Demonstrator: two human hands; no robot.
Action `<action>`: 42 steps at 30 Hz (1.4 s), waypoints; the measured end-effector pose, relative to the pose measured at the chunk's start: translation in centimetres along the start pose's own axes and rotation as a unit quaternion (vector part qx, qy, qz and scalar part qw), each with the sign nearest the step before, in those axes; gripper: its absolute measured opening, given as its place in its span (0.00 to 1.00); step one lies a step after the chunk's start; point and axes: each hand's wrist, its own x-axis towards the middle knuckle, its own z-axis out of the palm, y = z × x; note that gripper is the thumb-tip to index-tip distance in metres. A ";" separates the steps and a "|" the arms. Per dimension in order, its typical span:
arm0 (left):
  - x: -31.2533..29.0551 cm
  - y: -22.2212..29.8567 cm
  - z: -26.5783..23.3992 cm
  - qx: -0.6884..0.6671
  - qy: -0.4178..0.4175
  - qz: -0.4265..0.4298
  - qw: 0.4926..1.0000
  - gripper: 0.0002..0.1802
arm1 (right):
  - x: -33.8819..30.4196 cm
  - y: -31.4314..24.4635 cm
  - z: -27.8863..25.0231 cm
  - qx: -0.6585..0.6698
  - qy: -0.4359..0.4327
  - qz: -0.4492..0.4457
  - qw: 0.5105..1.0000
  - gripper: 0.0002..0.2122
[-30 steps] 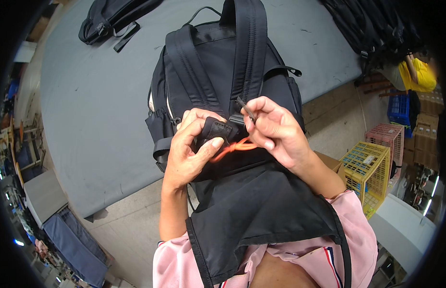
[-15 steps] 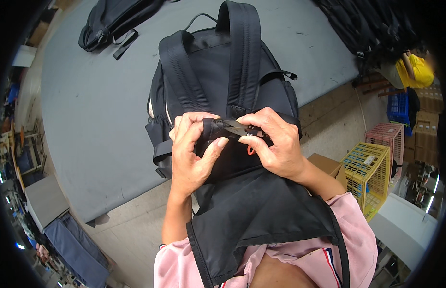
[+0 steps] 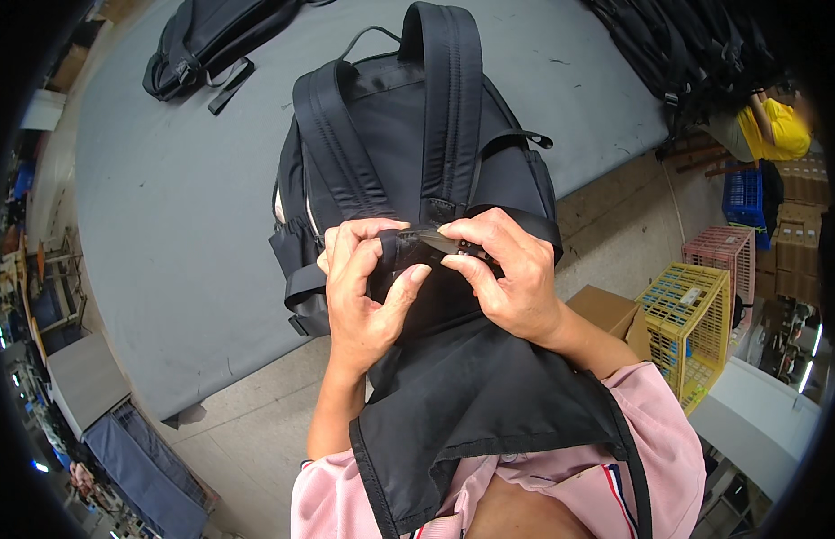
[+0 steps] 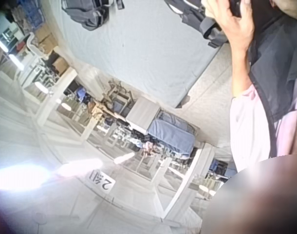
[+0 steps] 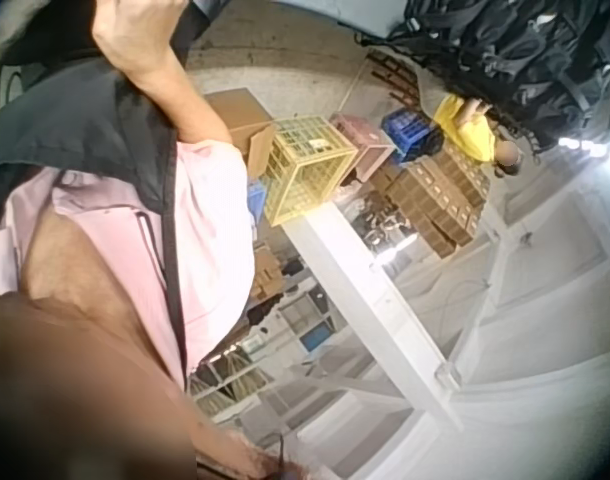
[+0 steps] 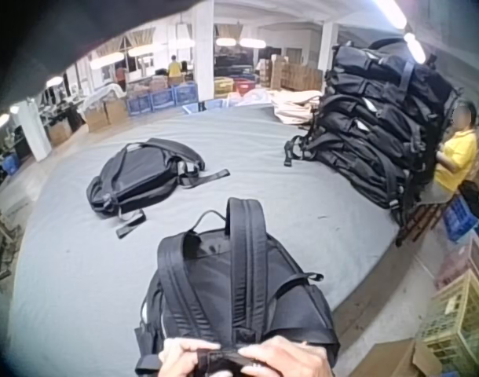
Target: Inspecting and trimming loose threads from black backpacks using a small trimming tool.
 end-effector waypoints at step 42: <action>-4.3 1.2 -0.8 0.129 0.047 -0.145 0.980 0.29 | 3.9 -2.0 5.3 0.018 -0.080 0.003 0.997 0.27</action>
